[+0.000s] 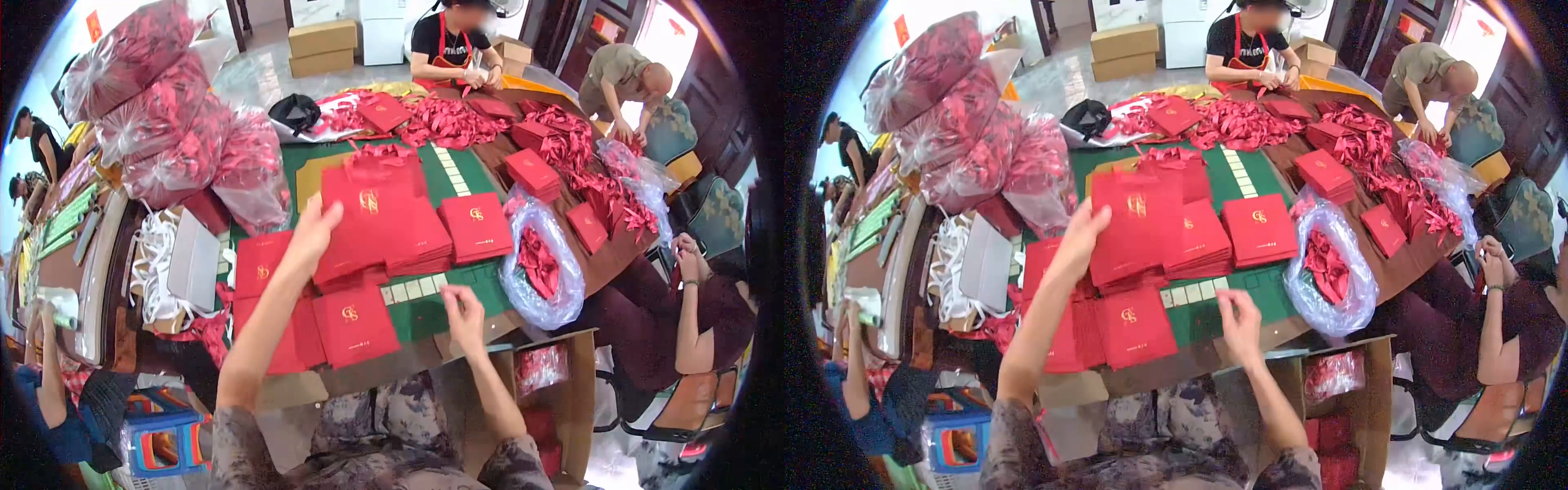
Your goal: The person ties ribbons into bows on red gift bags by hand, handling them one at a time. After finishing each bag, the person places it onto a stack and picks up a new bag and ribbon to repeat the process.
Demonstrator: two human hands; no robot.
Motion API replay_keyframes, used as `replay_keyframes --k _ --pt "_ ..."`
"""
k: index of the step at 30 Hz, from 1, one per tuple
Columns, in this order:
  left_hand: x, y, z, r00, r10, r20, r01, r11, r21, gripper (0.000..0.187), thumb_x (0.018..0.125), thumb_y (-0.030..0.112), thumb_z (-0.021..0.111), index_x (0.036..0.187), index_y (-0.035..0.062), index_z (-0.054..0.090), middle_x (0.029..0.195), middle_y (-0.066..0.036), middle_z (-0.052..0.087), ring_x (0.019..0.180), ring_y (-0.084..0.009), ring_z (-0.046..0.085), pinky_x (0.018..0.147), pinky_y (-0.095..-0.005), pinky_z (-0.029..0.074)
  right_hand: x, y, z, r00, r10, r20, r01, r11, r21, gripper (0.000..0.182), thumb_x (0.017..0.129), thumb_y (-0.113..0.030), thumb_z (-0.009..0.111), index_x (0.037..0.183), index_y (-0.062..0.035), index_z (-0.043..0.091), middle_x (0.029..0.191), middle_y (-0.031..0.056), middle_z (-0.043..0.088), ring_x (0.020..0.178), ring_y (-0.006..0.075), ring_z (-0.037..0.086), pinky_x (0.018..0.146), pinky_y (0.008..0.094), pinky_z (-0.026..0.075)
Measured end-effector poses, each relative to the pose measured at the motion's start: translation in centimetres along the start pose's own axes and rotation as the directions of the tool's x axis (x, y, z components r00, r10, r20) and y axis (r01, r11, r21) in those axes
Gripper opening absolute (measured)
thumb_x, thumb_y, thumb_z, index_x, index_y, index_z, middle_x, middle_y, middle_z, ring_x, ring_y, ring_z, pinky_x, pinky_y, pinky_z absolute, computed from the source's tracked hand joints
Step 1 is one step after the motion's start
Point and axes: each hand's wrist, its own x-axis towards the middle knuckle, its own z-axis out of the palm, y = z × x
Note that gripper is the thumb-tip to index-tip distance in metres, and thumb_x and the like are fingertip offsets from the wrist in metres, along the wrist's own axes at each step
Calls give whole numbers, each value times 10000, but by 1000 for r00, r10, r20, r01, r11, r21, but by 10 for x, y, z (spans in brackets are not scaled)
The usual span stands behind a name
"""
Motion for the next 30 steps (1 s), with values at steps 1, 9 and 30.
replay_keyframes --k 1,9,30 --pt "27 3 8 991 125 -51 -128 989 -76 345 1020 124 532 1352 32 532 1240 -44 630 1131 -139 565 1000 -315 439 -10 3 -1 1000 23 11 -24 999 30 182 981 -138 603 1035 8 698 991 125 691 934 222 659 813 318 507" --pt "174 -116 14 944 313 -105 -287 935 208 272 943 94 640 1198 3 622 1111 -73 697 1007 -139 632 900 -302 501 -55 1 -19 997 71 27 -68 992 -106 132 965 -86 625 1042 -28 715 951 84 671 791 140 631 684 253 495" --pt "-15 -44 15 939 340 53 -305 749 588 391 836 24 690 1212 69 591 1135 -52 601 917 -168 577 803 -294 484 40 60 -140 946 -254 -202 0 622 -783 138 883 -90 638 1018 -62 631 947 160 612 910 368 586 780 488 469"
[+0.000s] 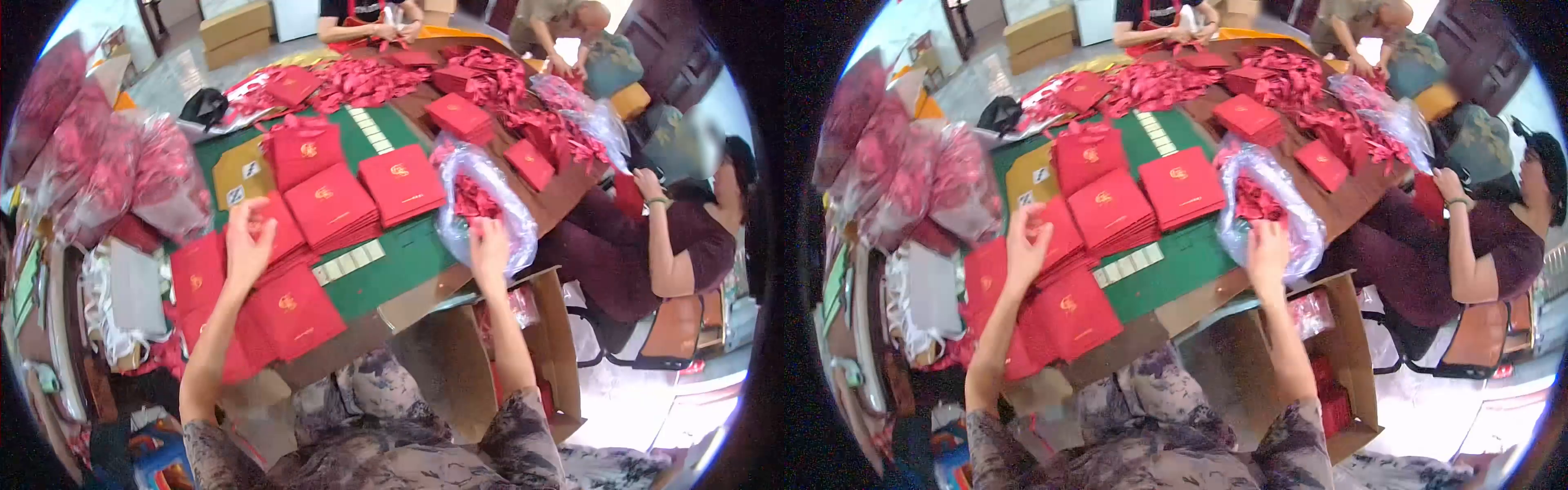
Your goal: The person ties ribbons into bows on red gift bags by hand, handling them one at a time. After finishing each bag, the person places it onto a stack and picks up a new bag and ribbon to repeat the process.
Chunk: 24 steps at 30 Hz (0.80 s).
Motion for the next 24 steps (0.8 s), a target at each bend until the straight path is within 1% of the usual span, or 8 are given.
replay_keyframes --k 2,3,4,8,12,16,19,24 --pt "-37 9 -17 997 47 62 -47 999 12 385 843 -1 679 1211 82 602 1110 -51 593 894 -149 586 754 -268 490 4 18 9 997 27 70 -11 978 -207 207 851 -218 688 985 -74 622 984 171 614 929 377 591 795 522 473" --pt "-51 27 -28 994 -32 101 33 999 -10 365 845 -15 675 1190 87 616 1095 -58 594 916 -147 599 753 -261 494 3 28 14 997 6 82 15 968 -252 263 831 -252 708 1005 -72 628 999 180 613 928 386 595 811 530 471" --pt "-65 30 -36 987 -86 135 90 996 -21 351 840 -7 685 1176 74 621 1077 -66 594 900 -159 608 755 -277 499 0 42 21 995 -83 53 93 966 -242 302 811 -251 728 1021 -57 631 1001 192 618 926 393 599 815 524 477" --pt "-114 24 -52 963 -104 247 95 994 51 363 847 42 699 1197 73 608 1075 -99 593 897 -218 625 763 -318 512 1 54 32 979 70 193 -15 961 -276 270 853 -266 711 1045 -85 656 958 152 658 902 361 626 791 470 492" --pt "-144 24 -53 884 -45 465 -81 966 247 488 845 203 733 1279 55 568 1217 -177 575 1112 -360 563 971 -448 463 0 37 20 994 1 105 28 962 -272 204 916 -255 645 1017 -78 666 921 144 665 873 358 631 786 464 494" --pt "-174 28 -29 848 -87 523 -112 935 336 658 831 234 739 1417 62 494 1450 -190 471 1297 -383 468 1047 -481 421 -6 -27 -20 997 -54 -54 46 990 -131 163 970 -199 591 988 -55 667 896 139 661 844 339 631 774 452 491" --pt "-194 25 -9 835 -98 542 -170 891 422 662 818 221 747 1413 70 498 1471 -179 460 1331 -369 449 1057 -490 414 -19 -81 -43 980 -136 -142 151 983 100 96 948 -96 624 965 -4 644 853 127 639 771 291 613 730 406 482" --pt "-206 34 -1 857 -87 507 -182 870 458 639 802 199 757 1385 76 526 1467 -161 466 1345 -359 435 1055 -492 419 -49 -157 -53 996 -86 -8 82 919 385 93 936 -88 649 951 4 660 874 126 657 810 246 627 771 369 486"
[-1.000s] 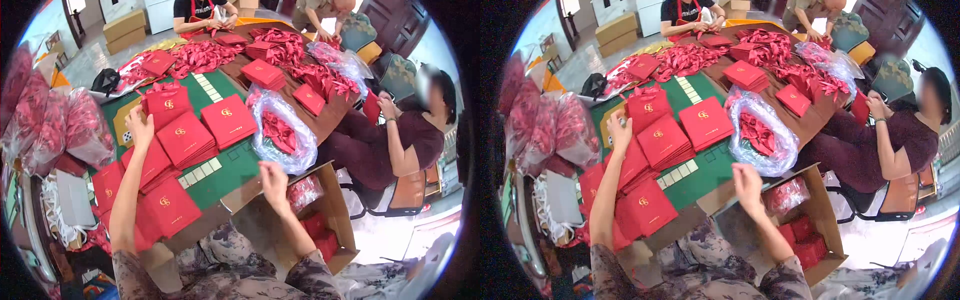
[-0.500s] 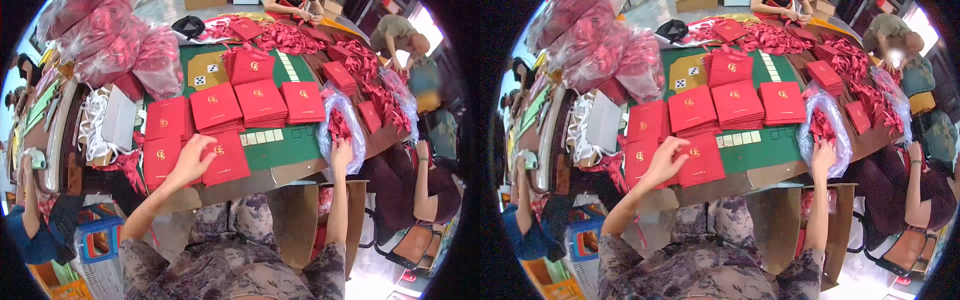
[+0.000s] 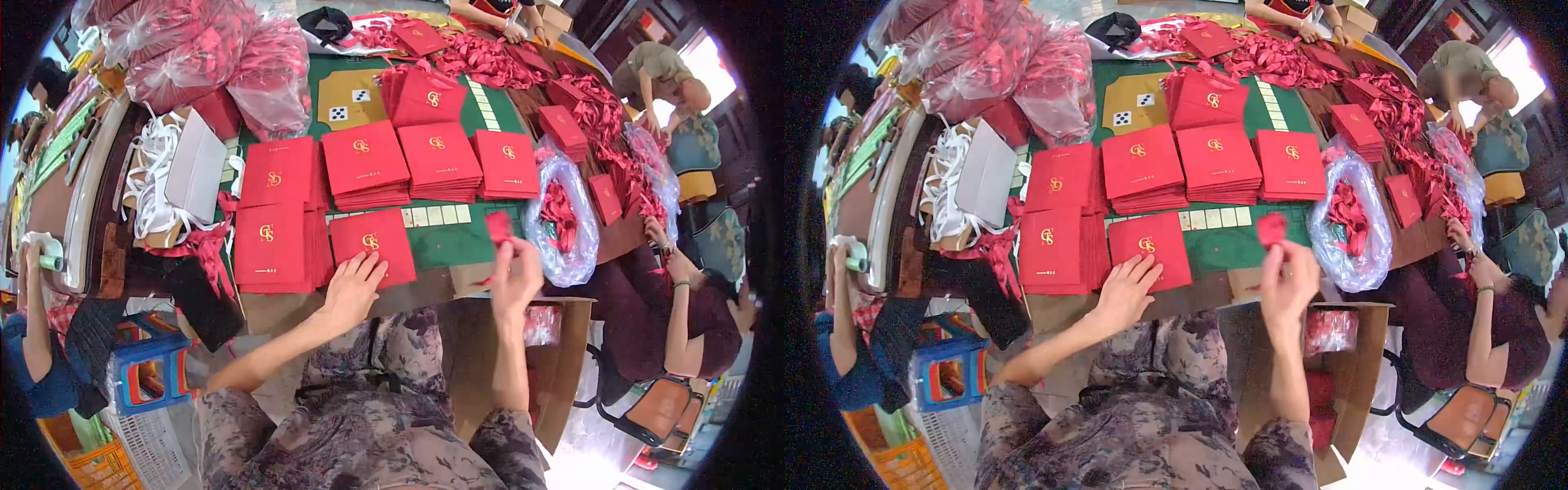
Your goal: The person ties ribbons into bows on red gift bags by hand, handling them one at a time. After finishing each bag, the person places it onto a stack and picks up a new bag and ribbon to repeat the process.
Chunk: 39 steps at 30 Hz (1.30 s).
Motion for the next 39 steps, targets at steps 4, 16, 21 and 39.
replay_keyframes --k 4,16,21,39 --pt "0 10 -6 990 -40 -135 9 975 -223 531 849 186 719 1342 67 560 1362 -153 563 1274 -352 507 1035 -480 433 -21 -34 28 990 -45 137 33 996 89 72 895 -74 681 936 -17 667 859 118 646 788 291 616 740 397 491" --pt "54 -5 6 886 -255 387 207 -529 -823 429 1054 351 495 1329 29 563 1225 -111 664 1143 -209 623 1032 -388 472 -78 -30 57 874 -302 380 229 947 225 181 823 -79 735 994 -89 677 859 84 624 799 298 608 712 405 485" --pt "56 -4 5 855 -405 323 162 -382 -910 359 1055 264 515 1305 17 590 1200 -114 687 1052 -181 666 946 -348 526 -56 -16 55 941 -97 325 31 978 204 107 869 -28 697 976 -30 698 884 127 663 817 313 628 743 399 501" --pt "24 36 -11 942 -327 81 225 431 -874 183 1028 89 475 1149 9 587 757 -64 600 693 -158 625 639 -330 515 -38 0 66 798 238 553 -446 851 277 265 990 -251 615 998 -12 729 893 155 693 822 228 662 771 351 503"
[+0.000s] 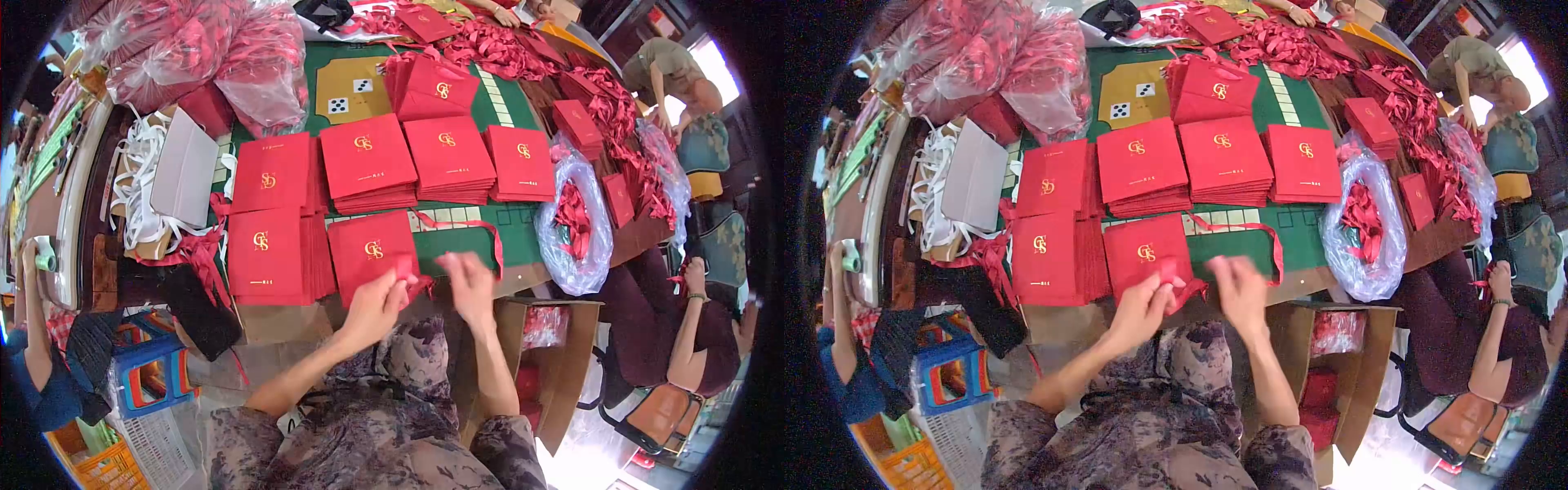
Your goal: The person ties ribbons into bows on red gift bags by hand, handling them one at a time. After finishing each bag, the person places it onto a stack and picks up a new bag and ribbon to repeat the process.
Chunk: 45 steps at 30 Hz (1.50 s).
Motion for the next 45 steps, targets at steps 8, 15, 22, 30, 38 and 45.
replay_keyframes --k 8,15,22,30,38,45 --pt "-19 -18 23 985 154 73 -170 928 331 97 933 50 566 999 -20 547 855 -196 620 798 -404 635 689 -482 503 0 -30 26 906 214 365 -400 712 577 251 1049 -214 533 1105 2 648 854 3 634 716 77 578 613 215 462" --pt "12 6 -20 922 377 -90 -273 797 538 342 866 152 718 1174 34 629 1017 -160 640 959 -370 597 836 -447 501 -9 -16 18 978 141 151 -188 914 361 216 1053 -159 485 1137 -29 636 730 -54 521 618 54 493 546 229 362" --pt "66 -2 -52 960 252 -121 -90 687 721 541 772 198 801 1239 -3 615 1138 -154 594 1040 -344 550 911 -440 466 -27 -26 36 997 -18 80 22 998 -52 193 1046 -177 501 1116 -22 590 788 138 617 671 216 602 621 334 472" --pt "72 -11 -49 970 232 -71 -92 624 776 515 709 187 838 1154 21 640 1056 -128 587 996 -332 540 864 -433 452 -22 -25 50 995 -47 89 57 992 -110 149 1006 -122 559 1085 -12 620 928 210 678 821 359 694 701 387 538" --pt "71 4 -44 952 299 -69 -144 635 759 486 670 121 844 1102 65 627 985 -123 569 969 -326 532 832 -434 443 -8 -38 48 999 -28 34 31 996 -83 112 956 -100 636 1025 -11 628 827 145 632 698 246 654 644 341 507" --pt "63 23 -53 979 197 -46 -138 819 557 347 733 29 777 1033 49 604 939 -119 613 918 -309 605 807 -426 491 6 -40 67 997 -46 -58 48 998 34 104 921 -97 663 978 -17 631 904 152 649 748 294 655 678 366 517"
